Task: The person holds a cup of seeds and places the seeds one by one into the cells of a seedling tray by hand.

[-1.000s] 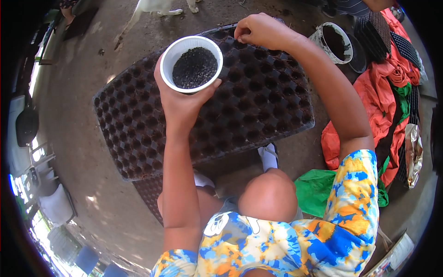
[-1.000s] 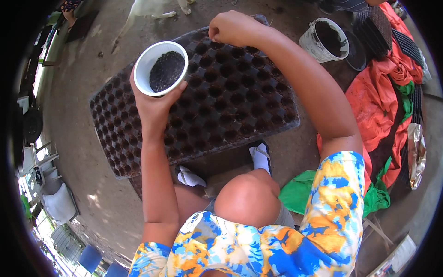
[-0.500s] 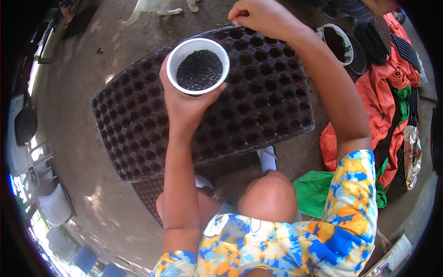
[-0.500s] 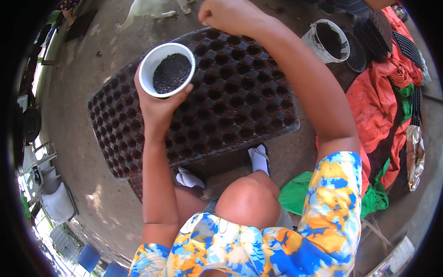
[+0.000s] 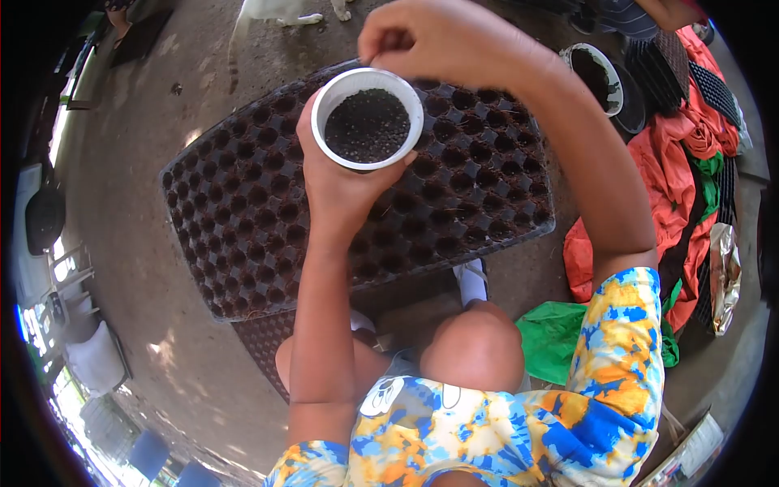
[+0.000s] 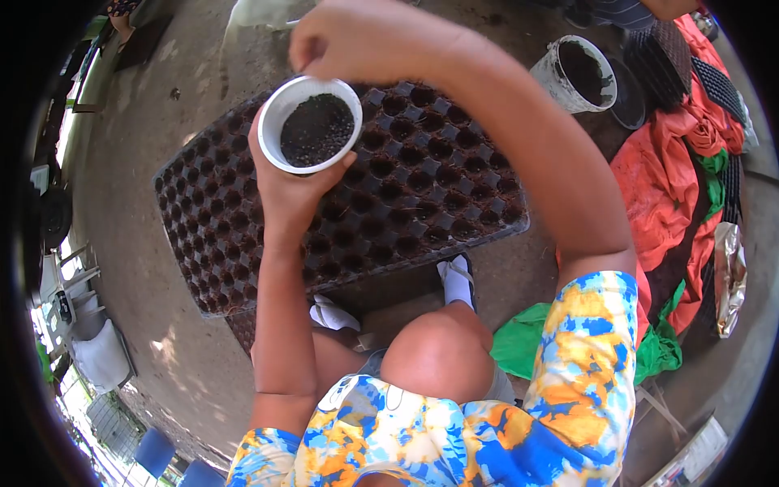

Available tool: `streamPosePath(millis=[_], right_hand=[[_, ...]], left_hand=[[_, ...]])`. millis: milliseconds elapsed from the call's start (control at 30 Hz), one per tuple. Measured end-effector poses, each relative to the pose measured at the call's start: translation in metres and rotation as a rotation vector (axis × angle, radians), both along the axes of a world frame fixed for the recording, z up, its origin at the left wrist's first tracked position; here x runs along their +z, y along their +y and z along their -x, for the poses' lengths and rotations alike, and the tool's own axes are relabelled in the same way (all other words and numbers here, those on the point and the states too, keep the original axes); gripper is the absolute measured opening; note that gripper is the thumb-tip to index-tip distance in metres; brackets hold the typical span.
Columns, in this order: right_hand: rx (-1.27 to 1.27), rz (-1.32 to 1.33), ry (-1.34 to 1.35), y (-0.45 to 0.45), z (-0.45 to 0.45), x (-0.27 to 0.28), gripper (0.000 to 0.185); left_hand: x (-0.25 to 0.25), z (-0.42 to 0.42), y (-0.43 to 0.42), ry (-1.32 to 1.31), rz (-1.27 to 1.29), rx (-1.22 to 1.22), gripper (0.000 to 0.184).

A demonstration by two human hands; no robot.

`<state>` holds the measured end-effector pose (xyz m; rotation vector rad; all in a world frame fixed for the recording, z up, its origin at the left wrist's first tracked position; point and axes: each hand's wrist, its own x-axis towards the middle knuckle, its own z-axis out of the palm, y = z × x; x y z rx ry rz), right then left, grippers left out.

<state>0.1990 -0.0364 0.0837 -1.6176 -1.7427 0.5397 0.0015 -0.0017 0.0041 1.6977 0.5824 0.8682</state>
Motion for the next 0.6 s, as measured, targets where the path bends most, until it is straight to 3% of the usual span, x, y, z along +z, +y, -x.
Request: streamPosePath(millis=[100,200,600], right_hand=[[-0.195,0.362,-0.07,0.008,-0.034,-0.013,0.018],[-0.153,0.34,-0.155,0.011,-0.053,-0.05,0.018],[-0.218,0.419,-0.206,0.008,-0.059,-0.056,0.021]], left_hand=[[-0.001,0.003,0.004,-0.029,-0.003,-0.012,0.099],[0.004,0.004,0.005,-0.064,0.053,-0.022,0.1],[0.008,0.008,0.009,-0.04,0.065,0.006,0.1]])
